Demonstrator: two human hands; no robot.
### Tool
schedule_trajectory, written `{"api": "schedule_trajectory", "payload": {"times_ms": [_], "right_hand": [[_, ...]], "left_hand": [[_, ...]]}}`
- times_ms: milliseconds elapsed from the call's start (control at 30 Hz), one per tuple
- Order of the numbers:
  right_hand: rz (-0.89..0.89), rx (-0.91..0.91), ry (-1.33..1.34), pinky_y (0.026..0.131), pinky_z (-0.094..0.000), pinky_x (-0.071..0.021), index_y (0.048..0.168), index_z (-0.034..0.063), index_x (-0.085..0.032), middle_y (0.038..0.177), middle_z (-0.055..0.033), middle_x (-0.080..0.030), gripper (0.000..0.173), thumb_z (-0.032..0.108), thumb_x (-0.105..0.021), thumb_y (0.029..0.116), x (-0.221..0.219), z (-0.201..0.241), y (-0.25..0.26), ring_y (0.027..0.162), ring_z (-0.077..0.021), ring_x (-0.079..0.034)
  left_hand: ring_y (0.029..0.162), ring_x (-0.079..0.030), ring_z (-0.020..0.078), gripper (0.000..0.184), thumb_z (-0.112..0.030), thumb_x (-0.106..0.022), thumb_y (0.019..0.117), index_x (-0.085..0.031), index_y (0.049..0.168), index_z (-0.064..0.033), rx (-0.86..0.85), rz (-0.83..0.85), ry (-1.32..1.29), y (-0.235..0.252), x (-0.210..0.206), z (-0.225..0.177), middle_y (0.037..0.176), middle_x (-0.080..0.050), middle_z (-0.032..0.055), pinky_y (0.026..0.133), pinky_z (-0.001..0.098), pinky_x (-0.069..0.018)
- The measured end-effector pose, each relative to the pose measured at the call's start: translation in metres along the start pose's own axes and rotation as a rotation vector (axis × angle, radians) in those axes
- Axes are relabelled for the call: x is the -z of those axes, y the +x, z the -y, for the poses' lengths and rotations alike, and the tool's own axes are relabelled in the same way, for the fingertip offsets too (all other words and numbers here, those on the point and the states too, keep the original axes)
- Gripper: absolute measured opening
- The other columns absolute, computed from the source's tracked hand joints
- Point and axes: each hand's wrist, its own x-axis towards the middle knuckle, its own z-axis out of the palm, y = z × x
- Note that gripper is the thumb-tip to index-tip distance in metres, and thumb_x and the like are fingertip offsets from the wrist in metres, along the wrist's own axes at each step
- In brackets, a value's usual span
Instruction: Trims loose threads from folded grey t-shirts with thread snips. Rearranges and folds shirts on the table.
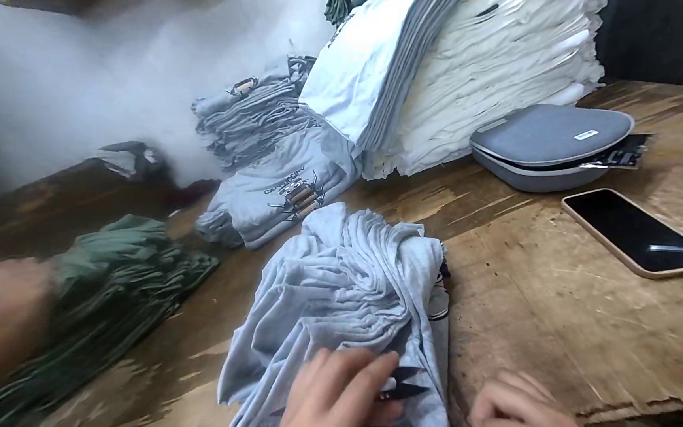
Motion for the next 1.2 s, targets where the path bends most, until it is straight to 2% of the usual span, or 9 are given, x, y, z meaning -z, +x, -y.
{"api": "schedule_trajectory", "payload": {"times_ms": [133, 267, 633, 733, 800, 900, 1000, 1100, 1200], "right_hand": [[-0.208, -0.218, 0.038, 0.08, -0.0473, -0.0527, 0.094, 0.0059, -0.078, 0.099, -0.0156, -0.069, 0.036, 0.042, -0.078, 0.0892, -0.025, 0.001, 0.001, 0.09, -0.0276, -0.065], [-0.385, -0.196, 0.185, 0.081, -0.0283, -0.0535, 0.089, 0.0012, -0.08, 0.091, -0.0136, -0.068, 0.012, 0.013, -0.076, 0.09, -0.041, 0.001, -0.006, 0.087, -0.0154, -0.063], [-0.425, -0.238, 0.389, 0.073, -0.0163, -0.0525, 0.09, -0.0025, -0.075, 0.097, -0.008, -0.063, 0.014, 0.01, -0.071, 0.0941, -0.024, 0.001, -0.008, 0.087, -0.0032, -0.06], [-0.318, -0.129, 0.312, 0.085, -0.0254, -0.0546, 0.086, -0.0019, -0.074, 0.095, -0.0116, -0.066, 0.022, 0.018, -0.071, 0.094, -0.025, -0.002, -0.01, 0.094, -0.0103, -0.064], [-0.269, -0.125, 0.133, 0.084, -0.0433, -0.0508, 0.081, 0.0022, -0.074, 0.092, -0.0143, -0.072, 0.032, 0.033, -0.074, 0.0901, -0.025, -0.002, -0.012, 0.091, -0.0244, -0.066], [-0.347, -0.129, -0.103, 0.08, -0.0488, -0.0514, 0.089, 0.0049, -0.07, 0.092, -0.0155, -0.072, 0.048, 0.052, -0.079, 0.084, -0.034, 0.006, -0.007, 0.087, -0.0303, -0.066], [-0.467, -0.023, -0.031, 0.085, -0.0391, -0.0537, 0.098, 0.0019, -0.072, 0.097, -0.0174, -0.071, 0.027, 0.023, -0.082, 0.085, -0.054, 0.007, 0.006, 0.092, -0.026, -0.067], [-0.52, 0.006, 0.424, 0.089, -0.0245, -0.0598, 0.107, -0.004, -0.07, 0.101, -0.0066, -0.077, 0.015, -0.006, -0.068, 0.0926, -0.066, 0.007, 0.017, 0.096, -0.0072, -0.073], [-0.51, -0.058, 0.718, 0.083, -0.0246, -0.0596, 0.126, -0.0064, -0.058, 0.098, 0.0029, -0.074, 0.028, -0.007, -0.056, 0.0981, -0.062, 0.005, 0.029, 0.09, -0.0021, -0.07]], "left_hand": [[0.091, -0.066, 0.0276, 0.02, -0.02, -0.067, 0.0987, -0.078, 0.113, -0.0117, -0.049, 0.076, 0.054, 0.003, 0.001, -0.013, 0.103, -0.074, 0.0098, 0.077, 0.044, -0.0501], [0.086, -0.065, 0.0255, 0.017, -0.02, -0.065, 0.0998, -0.079, 0.106, -0.0125, -0.084, 0.052, 0.142, 0.008, 0.001, -0.016, 0.097, -0.075, 0.0067, 0.074, 0.0419, -0.0486], [0.086, -0.066, 0.027, 0.017, -0.017, -0.063, 0.1003, -0.079, 0.105, -0.0136, -0.18, 0.182, 0.176, 0.021, -0.009, -0.03, 0.096, -0.075, 0.0056, 0.075, 0.0437, -0.0491], [0.085, -0.067, 0.0263, 0.016, -0.017, -0.065, 0.0988, -0.08, 0.1, -0.0139, -0.129, 0.113, 0.152, 0.017, -0.012, -0.025, 0.093, -0.075, 0.0048, 0.074, 0.0429, -0.0506], [0.09, -0.068, 0.029, 0.017, -0.019, -0.068, 0.097, -0.078, 0.108, -0.0108, -0.045, 0.115, 0.079, 0.011, -0.004, -0.02, 0.098, -0.074, 0.0105, 0.077, 0.0463, -0.0529], [0.088, -0.067, 0.0332, 0.028, -0.017, -0.078, 0.088, -0.074, 0.112, -0.0038, 0.061, 0.226, -0.074, 0.003, 0.004, -0.009, 0.097, -0.067, 0.019, 0.078, 0.0505, -0.0557], [0.084, -0.068, 0.0219, 0.012, 0.003, -0.066, 0.0859, -0.075, 0.094, 0.0007, 0.066, 0.198, -0.231, 0.003, 0.0, 0.003, 0.094, -0.069, 0.0159, 0.076, 0.0357, -0.0574], [0.084, -0.067, 0.0076, 0.008, 0.003, -0.062, 0.0934, -0.068, 0.099, 0.0041, 0.122, 0.119, -0.441, 0.006, 0.001, 0.013, 0.096, -0.071, 0.0092, 0.075, 0.0243, -0.0565], [0.076, -0.063, 0.0008, 0.012, 0.001, -0.062, 0.0952, -0.065, 0.107, 0.0009, 0.228, 0.064, -0.516, 0.01, -0.001, 0.013, 0.09, -0.068, 0.0002, 0.068, 0.0194, -0.0544]]}}
